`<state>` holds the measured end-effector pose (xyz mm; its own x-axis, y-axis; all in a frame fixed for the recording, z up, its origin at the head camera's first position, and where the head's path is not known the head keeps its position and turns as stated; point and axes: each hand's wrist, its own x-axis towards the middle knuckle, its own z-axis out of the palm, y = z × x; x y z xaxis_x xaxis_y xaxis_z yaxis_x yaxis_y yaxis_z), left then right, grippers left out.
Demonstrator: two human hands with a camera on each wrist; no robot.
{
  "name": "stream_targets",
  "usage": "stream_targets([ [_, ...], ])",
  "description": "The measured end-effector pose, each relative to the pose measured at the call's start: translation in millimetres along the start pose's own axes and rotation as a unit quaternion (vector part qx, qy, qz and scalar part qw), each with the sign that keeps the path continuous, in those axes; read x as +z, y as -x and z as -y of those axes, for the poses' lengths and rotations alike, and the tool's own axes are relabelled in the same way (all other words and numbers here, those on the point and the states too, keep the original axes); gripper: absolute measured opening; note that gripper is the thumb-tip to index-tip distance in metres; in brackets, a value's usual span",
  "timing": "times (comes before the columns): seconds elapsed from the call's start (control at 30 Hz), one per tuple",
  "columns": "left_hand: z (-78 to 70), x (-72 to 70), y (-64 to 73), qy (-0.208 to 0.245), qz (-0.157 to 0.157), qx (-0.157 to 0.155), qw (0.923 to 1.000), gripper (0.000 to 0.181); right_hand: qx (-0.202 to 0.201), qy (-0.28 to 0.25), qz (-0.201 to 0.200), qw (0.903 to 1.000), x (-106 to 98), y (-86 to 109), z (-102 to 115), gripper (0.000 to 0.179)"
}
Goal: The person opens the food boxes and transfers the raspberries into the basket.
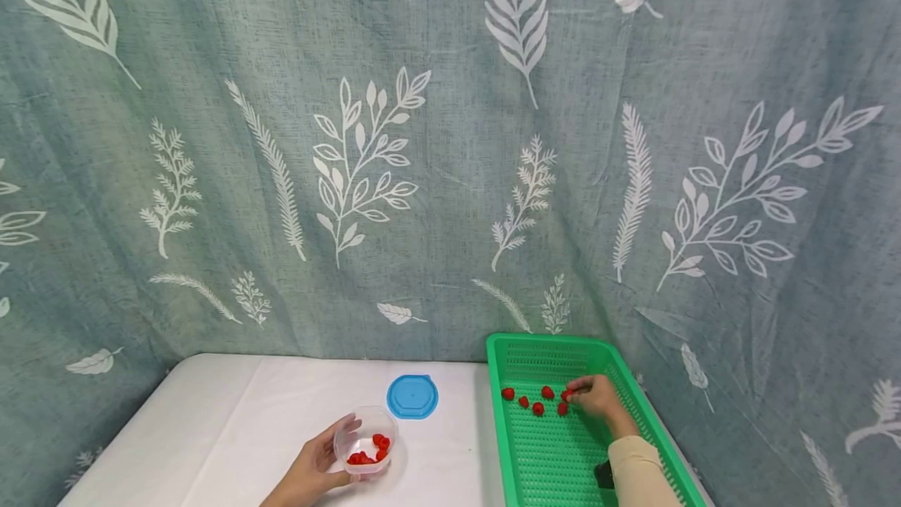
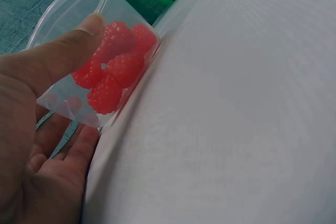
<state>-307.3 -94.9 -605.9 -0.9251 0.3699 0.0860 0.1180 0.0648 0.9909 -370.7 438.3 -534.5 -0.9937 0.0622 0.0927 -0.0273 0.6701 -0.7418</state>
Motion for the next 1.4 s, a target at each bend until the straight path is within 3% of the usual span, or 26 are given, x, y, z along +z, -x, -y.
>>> stream_targets([
  [0.23, -0.2, -0.4, -0.2, -0.003, 0.002, 0.007, 1.0, 0.094, 0.01, 0.017, 0.0, 0.9998, -2, 4.0, 1, 0.021],
  [0.53, -2.9, -0.9, -0.3, -0.016, -0.005, 0.003, 0.9999, 0.094, -0.027, 0.063, 0.014, 0.9975, -10, 1.4, 13, 0.021],
  [0.7, -2.7, -1.4, 0.5, -0.012, -0.005, 0.008, 0.9999, 0.094, -0.041, 0.071, 0.03, 0.9962, -21, 0.4, 33, 0.024],
  [0.93, -2.6, -0.5, 1.6, -0.001, -0.003, 0.011, 0.9999, 0.094, -0.055, 0.029, 0.039, 0.9973, -33, 2.9, 84, 0.034],
  [1.1, -2.2, -0.2, 2.4, -0.002, -0.008, 0.006, 0.9999, 0.093, -0.077, -0.021, 0.057, 0.9952, -28, 19.3, 134, 0.039],
  [1.27, -2.6, -0.6, 1.8, -0.002, -0.009, 0.005, 0.9999, 0.093, -0.131, -0.079, 0.113, 0.9817, -13, 44.2, 189, 0.041],
  [1.4, -2.7, 0.4, 1.1, -0.005, -0.01, 0.005, 0.9999, 0.093, -0.171, -0.08, 0.163, 0.9684, 9, 61.7, 225, 0.04],
])
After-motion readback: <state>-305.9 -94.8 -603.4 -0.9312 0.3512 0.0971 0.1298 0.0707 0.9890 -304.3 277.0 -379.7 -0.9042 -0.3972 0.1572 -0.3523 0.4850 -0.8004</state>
